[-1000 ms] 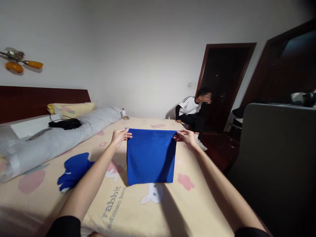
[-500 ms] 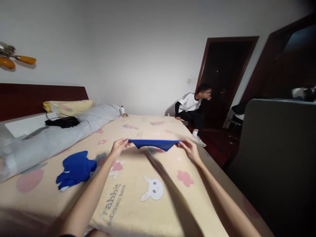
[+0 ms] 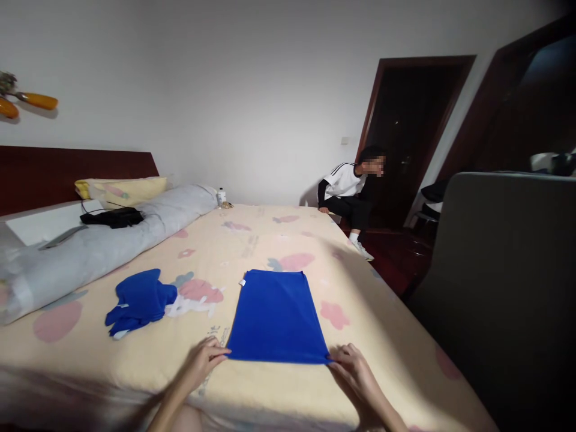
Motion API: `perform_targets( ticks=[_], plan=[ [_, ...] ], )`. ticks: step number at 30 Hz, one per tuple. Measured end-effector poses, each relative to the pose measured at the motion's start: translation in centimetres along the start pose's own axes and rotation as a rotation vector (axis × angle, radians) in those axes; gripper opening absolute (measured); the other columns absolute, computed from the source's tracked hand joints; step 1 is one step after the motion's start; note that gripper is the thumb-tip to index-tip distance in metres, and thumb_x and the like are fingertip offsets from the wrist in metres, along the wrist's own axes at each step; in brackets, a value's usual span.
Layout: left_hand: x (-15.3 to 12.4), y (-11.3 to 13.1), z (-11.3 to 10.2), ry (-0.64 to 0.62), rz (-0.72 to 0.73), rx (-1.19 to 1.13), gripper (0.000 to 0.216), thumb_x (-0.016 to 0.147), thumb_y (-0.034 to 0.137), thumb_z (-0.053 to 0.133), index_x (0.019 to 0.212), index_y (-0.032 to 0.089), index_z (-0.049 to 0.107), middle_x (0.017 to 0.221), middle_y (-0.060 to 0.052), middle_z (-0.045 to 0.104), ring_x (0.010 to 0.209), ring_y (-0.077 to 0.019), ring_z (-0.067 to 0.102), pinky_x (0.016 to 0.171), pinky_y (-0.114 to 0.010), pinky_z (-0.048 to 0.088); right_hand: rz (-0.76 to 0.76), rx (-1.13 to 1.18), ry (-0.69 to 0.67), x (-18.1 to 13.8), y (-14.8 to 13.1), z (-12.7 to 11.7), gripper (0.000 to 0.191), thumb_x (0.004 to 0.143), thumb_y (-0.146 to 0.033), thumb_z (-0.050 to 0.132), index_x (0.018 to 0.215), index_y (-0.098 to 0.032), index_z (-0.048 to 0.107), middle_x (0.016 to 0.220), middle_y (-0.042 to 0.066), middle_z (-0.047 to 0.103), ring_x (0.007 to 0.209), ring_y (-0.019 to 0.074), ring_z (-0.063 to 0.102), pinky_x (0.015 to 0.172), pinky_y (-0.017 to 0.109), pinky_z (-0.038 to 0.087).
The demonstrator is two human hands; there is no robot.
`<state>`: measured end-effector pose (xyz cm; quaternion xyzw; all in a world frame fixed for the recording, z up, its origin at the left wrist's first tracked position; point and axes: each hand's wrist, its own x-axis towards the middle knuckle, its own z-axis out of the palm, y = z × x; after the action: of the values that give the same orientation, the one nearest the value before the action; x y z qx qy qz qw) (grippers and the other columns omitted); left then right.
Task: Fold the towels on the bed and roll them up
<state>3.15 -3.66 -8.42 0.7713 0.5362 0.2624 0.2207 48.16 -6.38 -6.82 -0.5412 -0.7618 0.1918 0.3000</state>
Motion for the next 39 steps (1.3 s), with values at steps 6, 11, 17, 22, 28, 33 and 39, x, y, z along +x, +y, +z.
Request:
perform_targets(
  ticks=[6, 11, 17, 22, 28, 33, 39],
  plan=[
    [-2.1, -0.2, 0.4, 0.032, 0.143, 0.24, 0.026, 0.084, 0.022, 0.063, 0.101, 0.038, 0.075, 0.081, -0.001, 0.066, 0.083, -0.0184, 0.062, 0.077, -0.03, 0.048, -0.057, -0.141, 0.006, -2.4, 1.1, 0.9, 0.034, 0.09, -0.051, 0.048, 0.091, -0.032, 0.076, 0.085, 0.009, 0.066, 0.082, 0.0264, 0.059, 0.074, 0.043, 0.047],
    [-4.1, 2.4, -0.6, 0.064, 0.159, 0.317, 0.037, 0.08, 0.013, 0.057, 0.104, 0.036, 0.074, 0.086, -0.002, 0.066, 0.087, -0.0205, 0.062, 0.078, -0.033, 0.049, -0.048, -0.196, 0.004, -3.7, 0.8, 0.1, 0.029, 0.088, -0.05, 0.052, 0.095, -0.033, 0.075, 0.096, 0.009, 0.068, 0.091, 0.0278, 0.063, 0.08, 0.045, 0.052],
    [-0.2, 9.4, 3.6, 0.169, 0.089, 0.255, 0.053, 0.082, 0.011, 0.04, 0.127, 0.027, 0.063, 0.127, -0.007, 0.064, 0.118, -0.0232, 0.057, 0.101, -0.037, 0.046, -0.05, -0.187, 0.208, 0.9, -4.7, 4.8, 0.041, 0.095, -0.038, 0.038, 0.12, -0.024, 0.066, 0.127, 0.013, 0.064, 0.116, 0.0278, 0.061, 0.098, 0.047, 0.05],
    [4.0, 12.6, 10.1, -0.008, 0.066, 0.362, 0.063, 0.087, 0.011, 0.033, 0.15, 0.016, 0.033, 0.157, -0.008, 0.03, 0.144, -0.0234, 0.027, 0.116, -0.044, 0.03, -0.061, -0.275, 0.032, 4.2, -8.3, 11.4, 0.052, 0.093, -0.028, 0.038, 0.145, -0.02, 0.04, 0.152, 0.01, 0.037, 0.141, 0.0256, 0.034, 0.113, 0.046, 0.036],
    [1.1, 8.1, 8.4, -0.086, -0.029, 0.486, 0.06, 0.097, 0.051, 0.027, 0.152, 0.028, 0.019, 0.159, -0.003, 0.021, 0.146, -0.0252, 0.021, 0.117, -0.053, 0.023, 0.03, -0.371, 0.018, 1.1, -3.2, 9.3, 0.062, 0.094, -0.056, 0.037, 0.148, -0.028, 0.031, 0.155, 0.006, 0.03, 0.143, 0.0274, 0.027, 0.116, 0.055, 0.027],
    [-2.0, 5.1, 5.4, -0.145, -0.12, 0.536, 0.058, 0.097, 0.05, 0.03, 0.151, 0.032, 0.018, 0.159, -0.001, 0.019, 0.147, -0.0259, 0.019, 0.117, -0.057, 0.017, 0.152, -0.405, -0.015, -1.3, 0.2, 6.5, 0.071, 0.09, -0.065, 0.036, 0.149, -0.025, 0.028, 0.155, 0.007, 0.029, 0.144, 0.0286, 0.025, 0.116, 0.058, 0.023],
    [2.1, 6.4, 5.9, -0.105, 0.04, 0.484, 0.056, 0.1, 0.043, 0.021, 0.154, 0.029, 0.008, 0.16, -0.002, 0.017, 0.147, -0.021, 0.017, 0.117, -0.051, 0.021, 0.108, -0.339, 0.032, 3.0, -2.4, 7.7, 0.063, 0.096, -0.054, 0.03, 0.149, -0.019, 0.03, 0.156, 0.009, 0.025, 0.145, 0.0256, 0.023, 0.117, 0.052, 0.025]
  ],
)
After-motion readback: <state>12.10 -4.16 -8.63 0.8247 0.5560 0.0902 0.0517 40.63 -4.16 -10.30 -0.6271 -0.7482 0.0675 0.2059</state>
